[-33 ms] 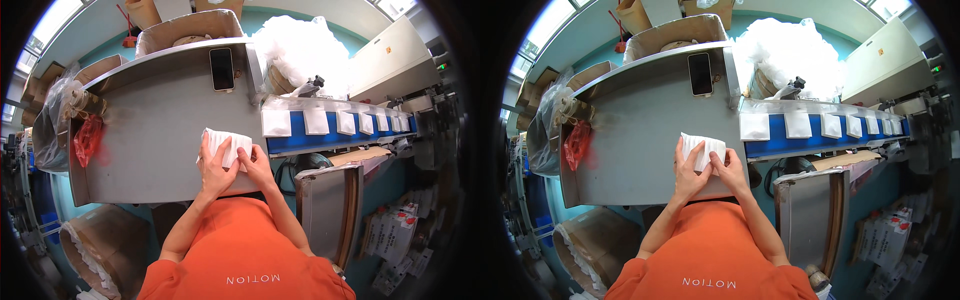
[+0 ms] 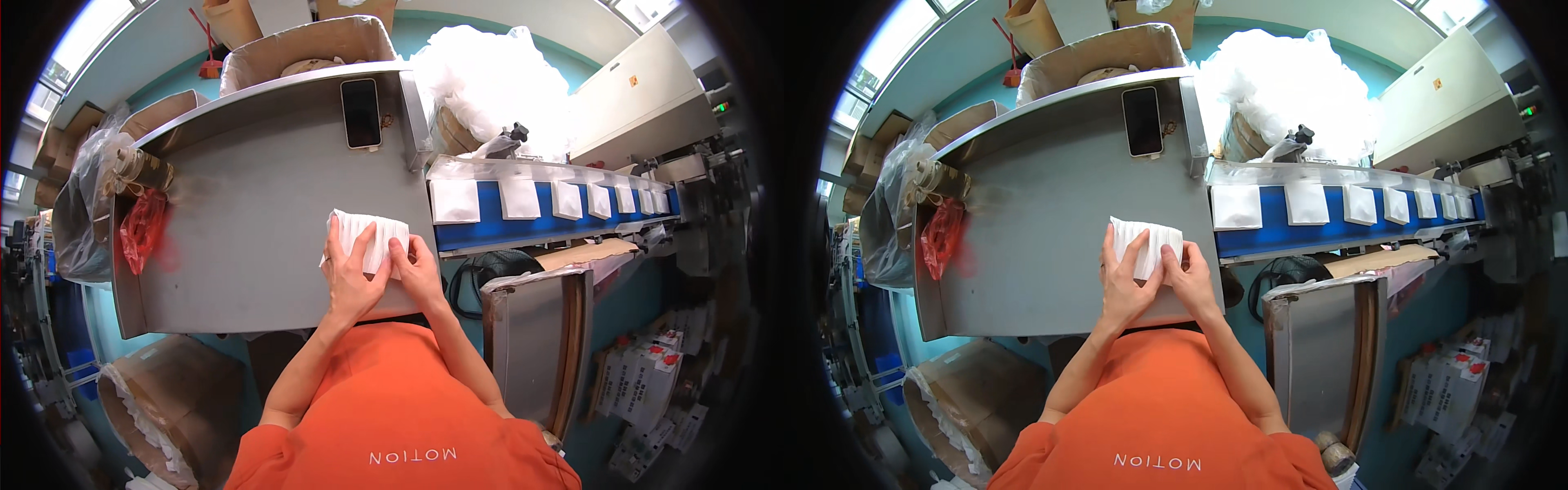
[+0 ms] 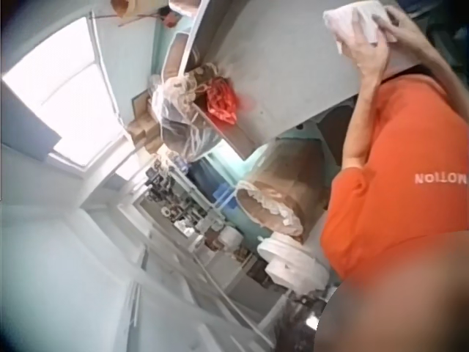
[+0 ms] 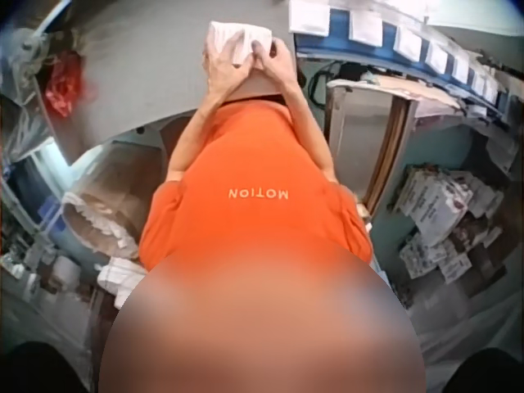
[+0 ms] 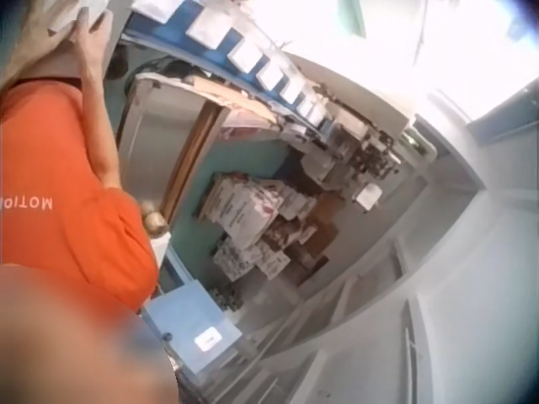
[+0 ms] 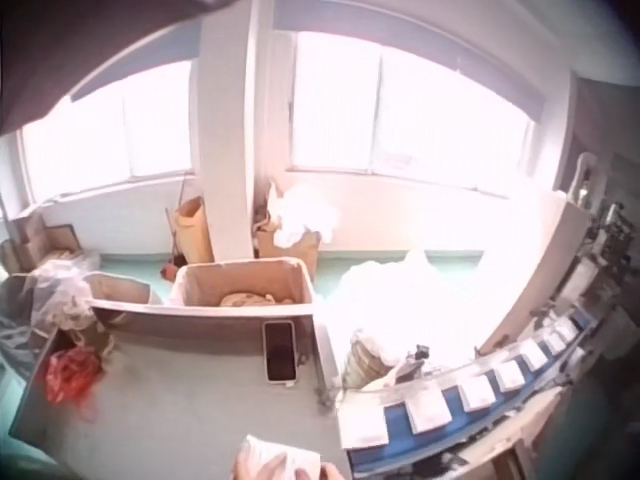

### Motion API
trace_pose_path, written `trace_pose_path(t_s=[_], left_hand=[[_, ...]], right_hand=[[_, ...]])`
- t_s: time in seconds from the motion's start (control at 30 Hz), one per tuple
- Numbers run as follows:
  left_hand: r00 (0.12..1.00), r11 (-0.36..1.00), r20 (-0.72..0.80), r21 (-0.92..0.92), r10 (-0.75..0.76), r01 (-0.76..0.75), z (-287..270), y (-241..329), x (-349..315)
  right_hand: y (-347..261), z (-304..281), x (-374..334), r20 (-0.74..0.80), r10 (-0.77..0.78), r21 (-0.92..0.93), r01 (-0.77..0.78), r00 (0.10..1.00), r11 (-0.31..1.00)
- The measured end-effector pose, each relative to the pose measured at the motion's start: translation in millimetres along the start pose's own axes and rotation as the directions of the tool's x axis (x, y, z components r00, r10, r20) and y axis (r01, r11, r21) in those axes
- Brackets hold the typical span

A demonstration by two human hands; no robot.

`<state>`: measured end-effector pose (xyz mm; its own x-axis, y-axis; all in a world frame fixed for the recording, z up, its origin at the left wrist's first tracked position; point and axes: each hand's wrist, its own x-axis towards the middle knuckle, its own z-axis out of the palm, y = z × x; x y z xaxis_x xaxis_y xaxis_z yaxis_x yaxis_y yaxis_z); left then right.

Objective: Organizing and placing stacks of folded paper filters onto a conveyor belt system.

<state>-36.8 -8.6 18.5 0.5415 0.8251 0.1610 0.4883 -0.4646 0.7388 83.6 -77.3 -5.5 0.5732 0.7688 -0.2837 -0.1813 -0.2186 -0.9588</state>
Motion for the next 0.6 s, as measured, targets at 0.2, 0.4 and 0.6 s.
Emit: trace_pose_path(t_s=[0.2, 0.4, 0.6], left_hand=[[0.997, 0.995, -0.07, 0.089, -0.043, 0.049, -5, 6, 1], [1.0, 0.995, 0.003, -0.1, 0.023, -0.023, 2, -6, -1], [0.999, 0.999, -0.029, -0.033, -0.017, 0.016, 1, 12, -2]], right_hand=[[14, -42, -5, 0.217, 0.346, 0.197, -0.388, 0.913, 0.9], [1, -33, 0, -0.047, 0.217, 0.081, -0.213, 0.975, 0.974], [4, -31, -5, 0.183, 0.299, 0.347, -0.346, 0.937, 0.872]])
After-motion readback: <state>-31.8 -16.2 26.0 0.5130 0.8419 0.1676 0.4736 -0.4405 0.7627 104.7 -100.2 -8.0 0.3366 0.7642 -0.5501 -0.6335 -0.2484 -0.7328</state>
